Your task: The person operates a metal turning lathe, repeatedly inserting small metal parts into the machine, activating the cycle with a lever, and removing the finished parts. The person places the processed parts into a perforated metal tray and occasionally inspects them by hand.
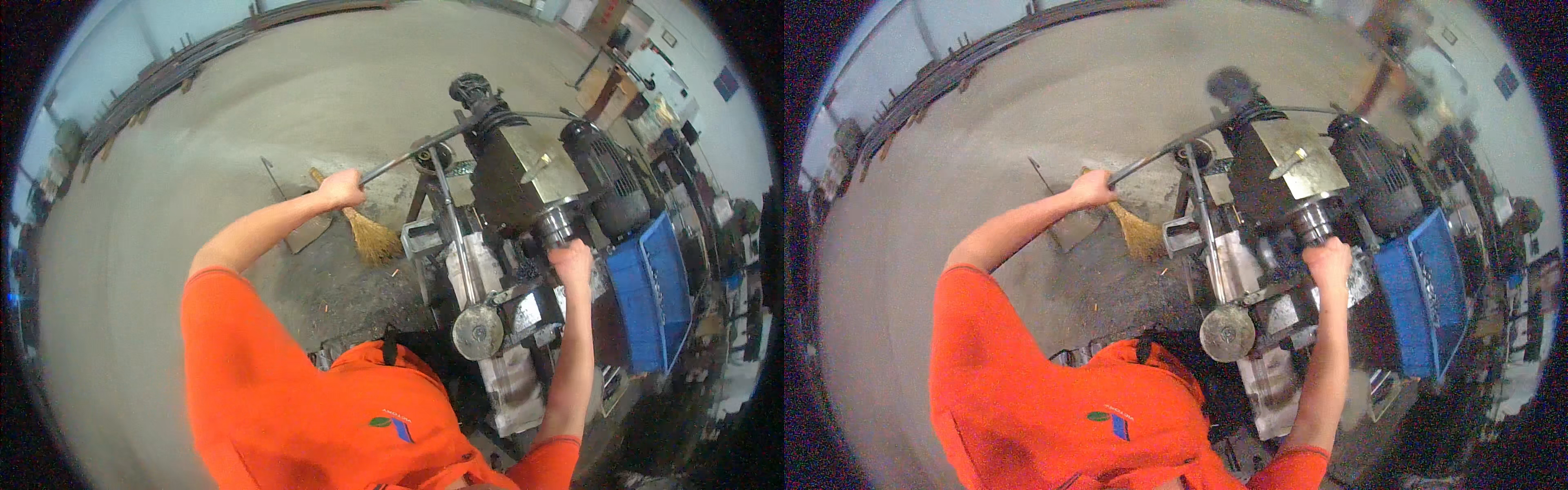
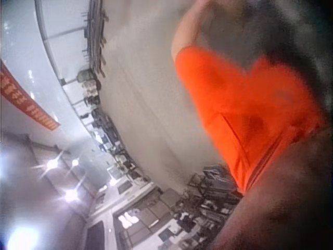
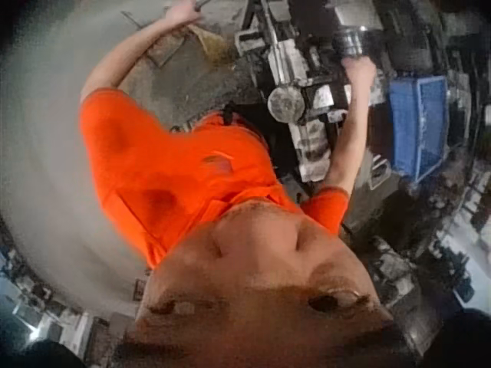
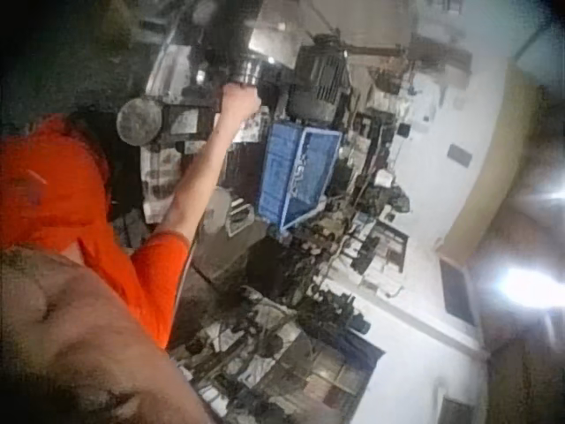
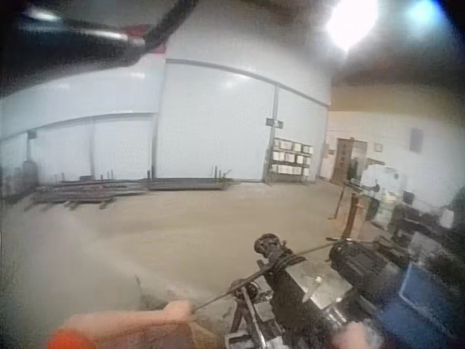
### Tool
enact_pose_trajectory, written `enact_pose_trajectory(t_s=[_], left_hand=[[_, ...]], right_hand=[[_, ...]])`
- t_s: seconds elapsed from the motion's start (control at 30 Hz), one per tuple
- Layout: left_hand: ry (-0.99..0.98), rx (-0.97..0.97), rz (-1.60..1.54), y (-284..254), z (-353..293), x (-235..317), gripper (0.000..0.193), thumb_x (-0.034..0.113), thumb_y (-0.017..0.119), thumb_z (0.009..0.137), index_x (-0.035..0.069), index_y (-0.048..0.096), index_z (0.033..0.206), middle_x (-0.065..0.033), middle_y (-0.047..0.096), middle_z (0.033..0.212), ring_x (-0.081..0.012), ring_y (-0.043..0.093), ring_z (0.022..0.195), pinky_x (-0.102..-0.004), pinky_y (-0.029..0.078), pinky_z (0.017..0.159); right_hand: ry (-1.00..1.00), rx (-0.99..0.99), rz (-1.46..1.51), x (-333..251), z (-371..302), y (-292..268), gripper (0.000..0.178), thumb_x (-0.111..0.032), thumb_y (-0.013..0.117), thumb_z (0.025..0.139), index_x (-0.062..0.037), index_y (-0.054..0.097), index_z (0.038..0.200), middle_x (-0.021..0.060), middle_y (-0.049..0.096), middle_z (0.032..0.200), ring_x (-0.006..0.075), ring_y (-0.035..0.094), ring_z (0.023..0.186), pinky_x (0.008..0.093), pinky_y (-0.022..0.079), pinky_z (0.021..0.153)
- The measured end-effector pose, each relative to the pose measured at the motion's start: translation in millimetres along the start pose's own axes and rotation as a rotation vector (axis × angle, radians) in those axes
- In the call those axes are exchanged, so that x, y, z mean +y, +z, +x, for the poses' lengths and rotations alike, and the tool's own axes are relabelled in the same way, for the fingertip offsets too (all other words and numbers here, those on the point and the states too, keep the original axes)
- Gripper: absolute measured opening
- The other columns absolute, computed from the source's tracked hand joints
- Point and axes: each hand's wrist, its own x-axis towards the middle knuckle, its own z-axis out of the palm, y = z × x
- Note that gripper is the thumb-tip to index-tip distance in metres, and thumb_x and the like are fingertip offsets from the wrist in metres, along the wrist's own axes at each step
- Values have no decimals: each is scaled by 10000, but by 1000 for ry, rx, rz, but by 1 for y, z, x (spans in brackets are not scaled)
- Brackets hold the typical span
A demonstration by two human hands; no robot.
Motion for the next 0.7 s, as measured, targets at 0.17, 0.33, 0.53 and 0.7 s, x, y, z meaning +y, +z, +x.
enact_pose_trajectory(t_s=[0.17, 0.33, 0.53, 0.7], left_hand=[[2, -256, -390, -10, 8, 5, 199, 196, 610, 680, 1, 580, 707, -76, 506, 515, -147, 476, 366, -305, 404, 357], [-14, -299, -455, -5, 8, 4, 206, 181, 601, 698, -21, 578, 730, -83, 515, 505, -158, 503, 379, -310, 418, 371], [99, -251, -324, -9, 11, 8, 275, 234, 610, 704, -25, 565, 625, -95, 537, 482, -172, 545, 402, -314, 465, 438], [179, -250, -321, -12, 42, 16, 320, 324, 631, 715, 30, 601, 839, -71, 596, 699, -153, 564, 657, -293, 444, 600]], right_hand=[[-98, 106, 131, 53, -24, -62, 241, -224, 575, 624, -13, 648, 717, 209, 610, 909, 356, 572, 807, 384, 455, 717], [20, 242, 160, 178, -37, -128, 300, -124, 579, 617, -16, 643, 889, 220, 563, 1046, 332, 538, 972, 380, 402, 862], [56, 426, 44, 173, -99, -155, 533, -158, 575, 602, -40, 564, 1121, 226, 394, 1281, 328, 360, 1206, 386, 247, 1014], [440, 325, 34, 136, -193, -154, 453, -18, 562, 569, -83, 634, 1012, 157, 463, 1251, 281, 443, 1161, 338, 353, 949]])
